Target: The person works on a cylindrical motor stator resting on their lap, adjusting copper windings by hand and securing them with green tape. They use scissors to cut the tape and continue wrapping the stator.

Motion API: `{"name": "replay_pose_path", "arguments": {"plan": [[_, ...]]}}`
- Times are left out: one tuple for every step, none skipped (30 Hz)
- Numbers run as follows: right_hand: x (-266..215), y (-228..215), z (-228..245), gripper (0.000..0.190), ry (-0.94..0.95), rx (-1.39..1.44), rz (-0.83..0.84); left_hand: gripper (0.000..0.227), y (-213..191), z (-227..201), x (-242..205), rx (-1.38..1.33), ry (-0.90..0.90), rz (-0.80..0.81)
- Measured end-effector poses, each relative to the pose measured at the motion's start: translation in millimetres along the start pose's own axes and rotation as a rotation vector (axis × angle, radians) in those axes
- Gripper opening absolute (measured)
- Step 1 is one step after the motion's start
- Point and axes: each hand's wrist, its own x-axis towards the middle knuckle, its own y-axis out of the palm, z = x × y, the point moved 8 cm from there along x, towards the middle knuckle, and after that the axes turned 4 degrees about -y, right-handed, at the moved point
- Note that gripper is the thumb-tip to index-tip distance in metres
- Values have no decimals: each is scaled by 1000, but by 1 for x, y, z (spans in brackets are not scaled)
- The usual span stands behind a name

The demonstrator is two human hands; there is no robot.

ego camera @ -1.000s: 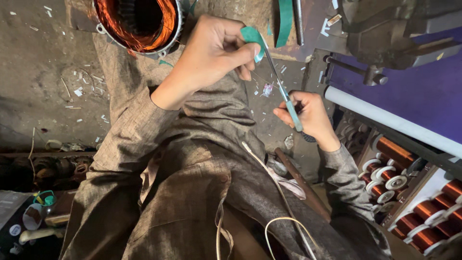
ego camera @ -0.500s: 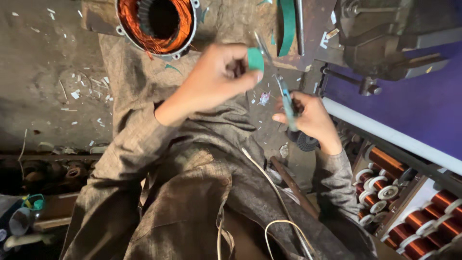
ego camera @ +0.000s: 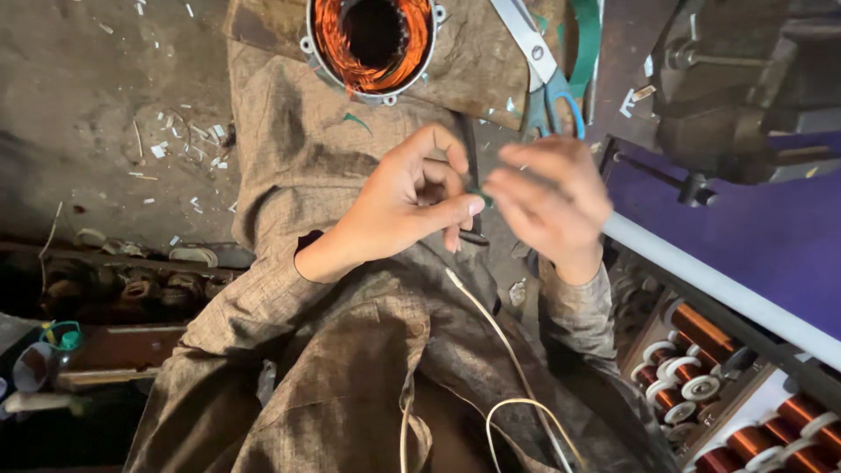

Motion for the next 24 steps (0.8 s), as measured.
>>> {"name": "replay_pose_path", "arguments": {"plan": [[3, 4, 13, 20, -130, 9, 31, 31, 0, 0, -1, -37, 2, 11], [6, 7, 12, 19, -100, 29, 40, 30, -2, -1, -2, -35, 12, 2], [8, 9, 10, 18, -72, 50, 50, 29, -5, -2, -2, -34, 25, -9], [10, 11, 9, 17, -43, 70, 60, 29, -7, -3, -3, -33, 38, -20], [12, 12, 7, 17, -15, 114, 56, 29, -10, -5, -3, -45, 45, -33], [14, 12, 6, 17, 15, 159, 53, 29, -12, -7, -4, -58, 53, -46], [15, 15, 6, 18, 43, 206, 49, 29, -15, -10, -6, -69, 61, -62], [17, 17, 8, 17, 28, 185, 44, 29, -17, -13, -8, -59, 72, -52], [18, 19, 11, 18, 18, 162, 40, 28, -17, -14, -10, -52, 79, -39], [18, 21, 13, 19, 8, 138, 35, 28, -17, -15, -12, -45, 85, -26], [19, 24, 12, 18, 35, 136, 22, 28, -20, -16, -13, 25, 91, -57], [19, 28, 11, 16, 62, 134, 8, 28, -23, -16, -16, 94, 96, -87], [19, 31, 11, 15, 90, 129, -5, 29, -27, -16, -18, 164, 101, -115], [20, 30, 9, 14, 131, 96, -33, 28, -29, -29, -22, 343, 268, -168], [21, 29, 7, 13, 171, 63, -62, 27, -28, -42, -29, 523, 436, -217], [22, 27, 6, 13, 211, 30, -91, 26, -27, -53, -37, 705, 604, -261], [21, 25, -2, 12, 326, 4, -139, 26, -31, -60, -43, 829, 685, -336], [19, 23, -11, 12, 441, -20, -186, 27, -35, -67, -50, 952, 766, -413], [16, 20, -20, 11, 559, -47, -235, 28, -38, -74, -57, 1073, 848, -487], [18, 21, -26, 12, 577, 84, -294, 31, -46, -78, -59, 1098, 839, -546], [19, 25, -33, 12, 594, 220, -353, 35, -55, -83, -63, 1124, 826, -607], [20, 27, -39, 13, 609, 358, -413, 38, -62, -86, -65, 1150, 812, -668], [20, 31, -44, 13, 653, 415, -408, 47, -66, -87, -67, 1171, 815, -691], [20, 36, -49, 13, 698, 472, -404, 57, -69, -88, -68, 1193, 819, -713]]}}
